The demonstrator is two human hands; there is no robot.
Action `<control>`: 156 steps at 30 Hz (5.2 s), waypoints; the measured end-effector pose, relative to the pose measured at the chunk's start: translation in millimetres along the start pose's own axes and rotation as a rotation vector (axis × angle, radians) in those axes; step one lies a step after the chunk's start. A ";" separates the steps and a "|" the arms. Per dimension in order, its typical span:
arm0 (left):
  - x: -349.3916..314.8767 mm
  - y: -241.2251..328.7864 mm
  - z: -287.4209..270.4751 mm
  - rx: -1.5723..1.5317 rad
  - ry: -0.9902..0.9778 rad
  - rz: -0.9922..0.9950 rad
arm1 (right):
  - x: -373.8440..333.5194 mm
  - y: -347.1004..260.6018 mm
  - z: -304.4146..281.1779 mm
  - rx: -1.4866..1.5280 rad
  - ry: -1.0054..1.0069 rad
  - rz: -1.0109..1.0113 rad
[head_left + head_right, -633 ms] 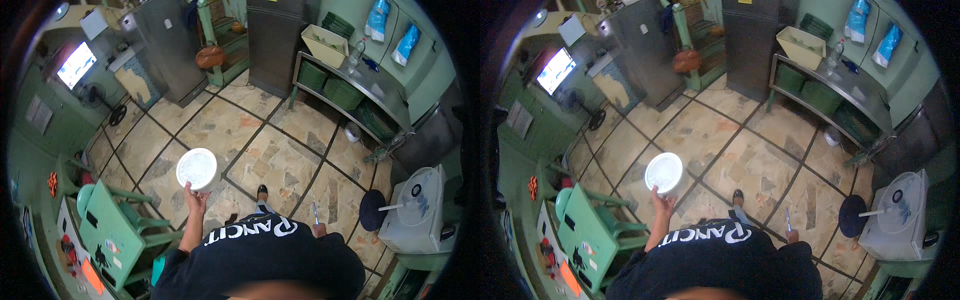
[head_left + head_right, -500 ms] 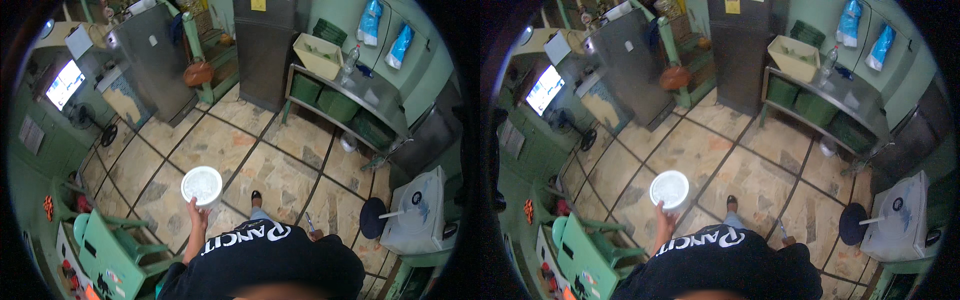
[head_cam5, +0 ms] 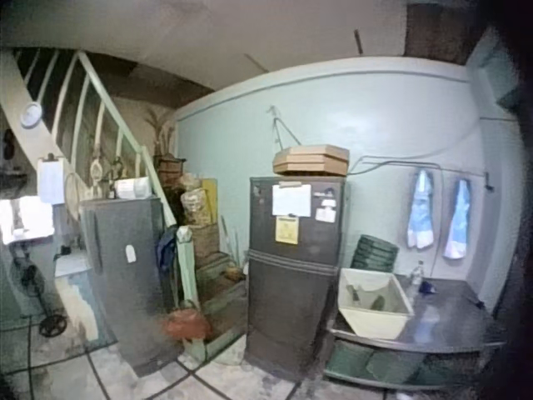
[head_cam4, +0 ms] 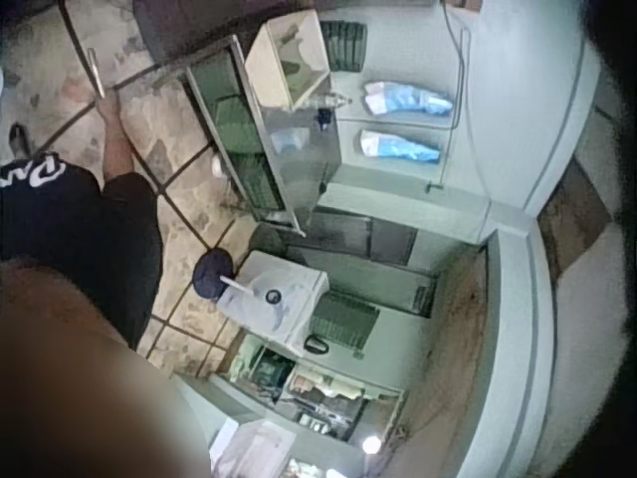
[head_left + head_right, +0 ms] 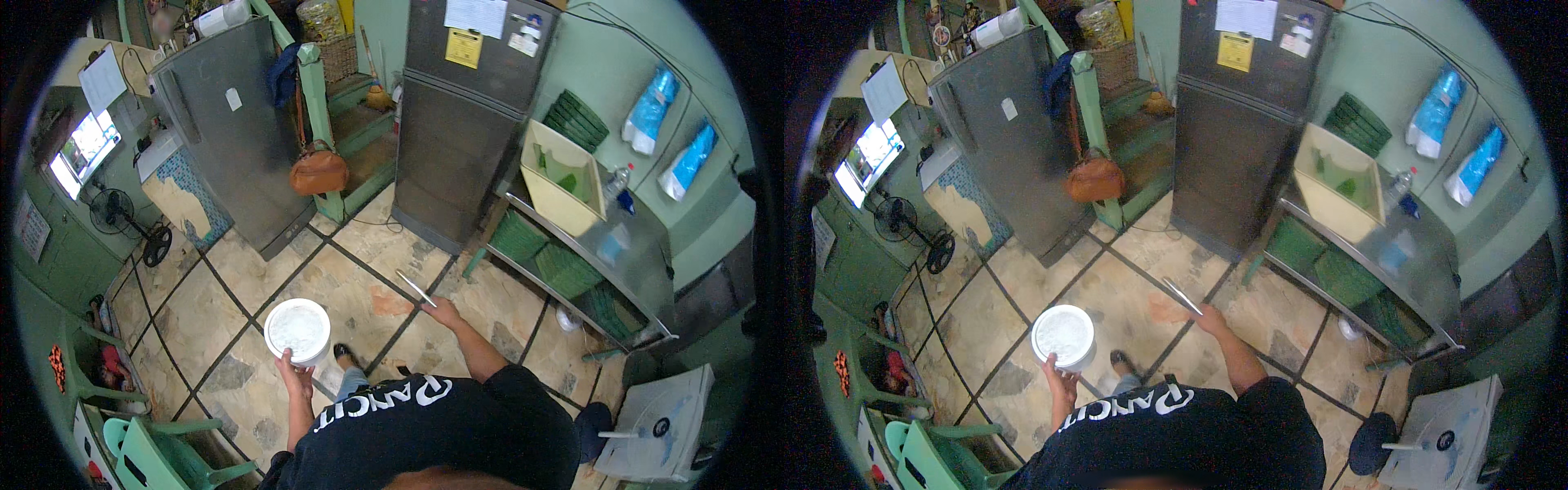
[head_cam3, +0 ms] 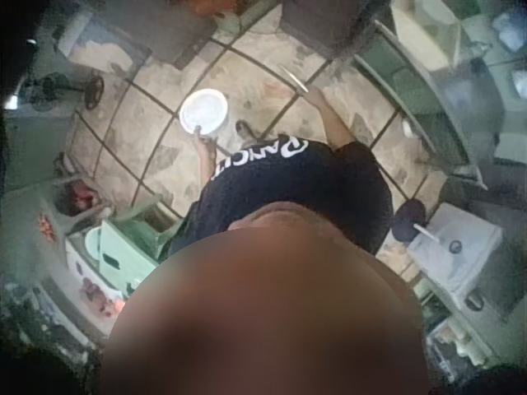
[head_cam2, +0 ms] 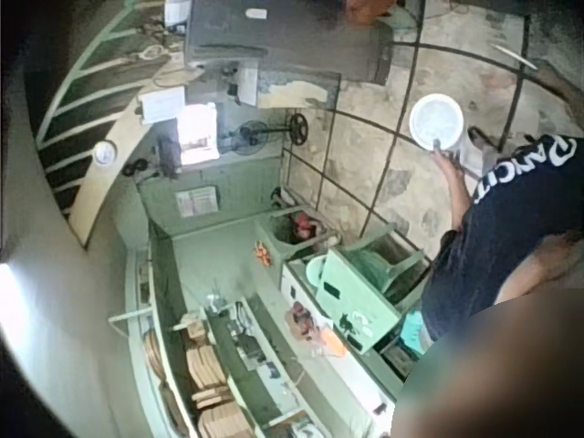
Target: The person uses tongs to place cooked meat from a container onto a large tray of food topped with sliced vegetables and sauce. They briefly walk to a refrigerator, open it, and return to continue adding meat to the tray.
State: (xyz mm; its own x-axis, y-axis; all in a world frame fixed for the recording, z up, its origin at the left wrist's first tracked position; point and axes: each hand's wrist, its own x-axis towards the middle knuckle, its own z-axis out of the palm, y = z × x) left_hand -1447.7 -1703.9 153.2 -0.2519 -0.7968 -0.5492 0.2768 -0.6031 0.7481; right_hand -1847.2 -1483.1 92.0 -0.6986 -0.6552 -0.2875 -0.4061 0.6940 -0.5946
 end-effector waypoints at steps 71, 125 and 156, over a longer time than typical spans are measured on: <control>628.3 -107.5 864.2 1.214 -1.071 -0.759 | 235.1 -301.8 -250.1 0.673 1.765 0.917; 455.6 -160.4 545.5 2.734 -2.404 -0.091 | 101.1 -354.7 7.2 1.154 1.604 0.619; -823.1 -131.7 110.4 -0.936 -3.173 -0.619 | -427.2 -351.4 479.1 1.704 1.079 2.370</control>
State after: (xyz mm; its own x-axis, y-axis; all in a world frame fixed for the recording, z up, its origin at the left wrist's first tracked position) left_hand -1379.2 -964.6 547.8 0.4626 0.3143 0.8290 -0.2788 -0.8360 0.4726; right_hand -1123.9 -1590.1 64.0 0.6016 0.2951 -0.7423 0.3791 -0.9234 -0.0599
